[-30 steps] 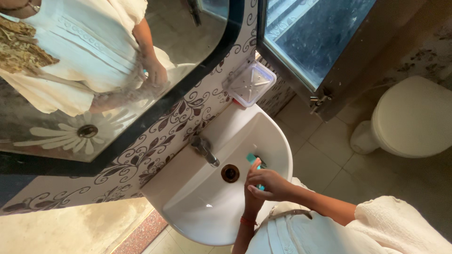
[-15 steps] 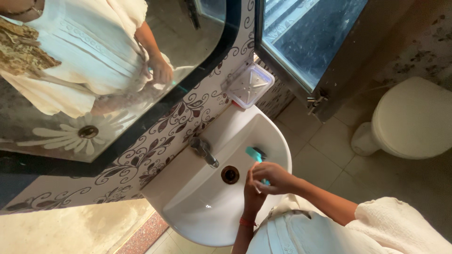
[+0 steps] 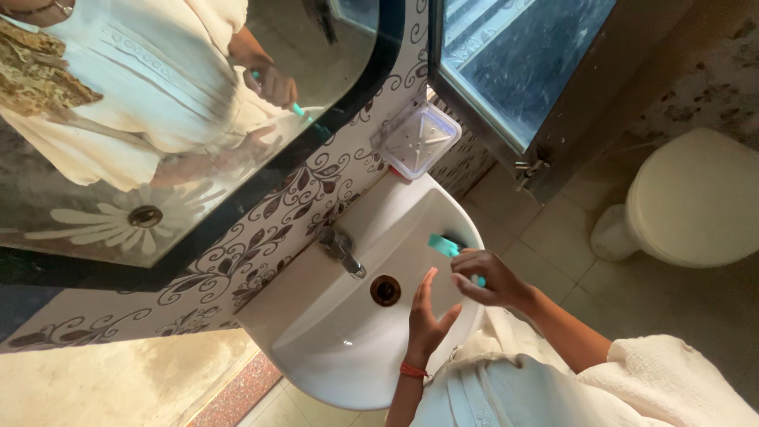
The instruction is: The person cleans a sink basin using a brush, scrubbing the inner surface and around the drain, then rinses the brush under the faucet.
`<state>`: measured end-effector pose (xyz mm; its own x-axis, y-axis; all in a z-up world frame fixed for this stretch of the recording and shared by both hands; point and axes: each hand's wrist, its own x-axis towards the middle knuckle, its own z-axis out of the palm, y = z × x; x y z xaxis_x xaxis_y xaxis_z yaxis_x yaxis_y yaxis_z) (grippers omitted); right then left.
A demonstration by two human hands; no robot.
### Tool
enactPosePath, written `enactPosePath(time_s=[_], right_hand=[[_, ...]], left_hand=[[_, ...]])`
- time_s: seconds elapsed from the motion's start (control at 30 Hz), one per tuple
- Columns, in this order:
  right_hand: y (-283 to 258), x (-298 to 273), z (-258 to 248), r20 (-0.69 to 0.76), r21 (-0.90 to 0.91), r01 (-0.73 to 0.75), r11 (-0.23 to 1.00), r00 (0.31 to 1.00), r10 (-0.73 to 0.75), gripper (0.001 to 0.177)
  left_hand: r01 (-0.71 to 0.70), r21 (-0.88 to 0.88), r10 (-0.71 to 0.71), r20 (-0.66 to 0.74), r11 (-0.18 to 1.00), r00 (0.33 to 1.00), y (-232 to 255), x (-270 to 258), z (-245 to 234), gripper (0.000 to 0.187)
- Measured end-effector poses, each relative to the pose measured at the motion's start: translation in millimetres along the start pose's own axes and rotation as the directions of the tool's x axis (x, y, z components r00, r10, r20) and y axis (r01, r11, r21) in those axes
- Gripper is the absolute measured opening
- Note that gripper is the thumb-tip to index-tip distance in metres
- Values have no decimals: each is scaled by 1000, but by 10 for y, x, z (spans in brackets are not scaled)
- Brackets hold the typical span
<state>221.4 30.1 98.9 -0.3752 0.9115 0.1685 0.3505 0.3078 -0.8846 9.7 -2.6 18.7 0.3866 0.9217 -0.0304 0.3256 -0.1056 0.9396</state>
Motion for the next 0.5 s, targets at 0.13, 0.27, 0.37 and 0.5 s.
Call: enactPosePath(time_s=[0.13,0.27,0.37,0.5], right_hand=[[-35,110,140,-131,59,124,990,985,-116,15],[-160,242,475,90,-20,273,962,959,-270,13],[-146,299,466,120,-18,361,933,927,-356,11],[-172,219,162,133,-90,227,970,968,-214,18]], left_hand=[[19,23,-20,36,1000,999,-221,-21,98,83],[-194,88,199,-54,977,978,-603,-57,202,70],[-232,125,244,-86,965,966,-571,-57,153,56],[-47,40,50,-58,998,997,-134,-19,28,73]])
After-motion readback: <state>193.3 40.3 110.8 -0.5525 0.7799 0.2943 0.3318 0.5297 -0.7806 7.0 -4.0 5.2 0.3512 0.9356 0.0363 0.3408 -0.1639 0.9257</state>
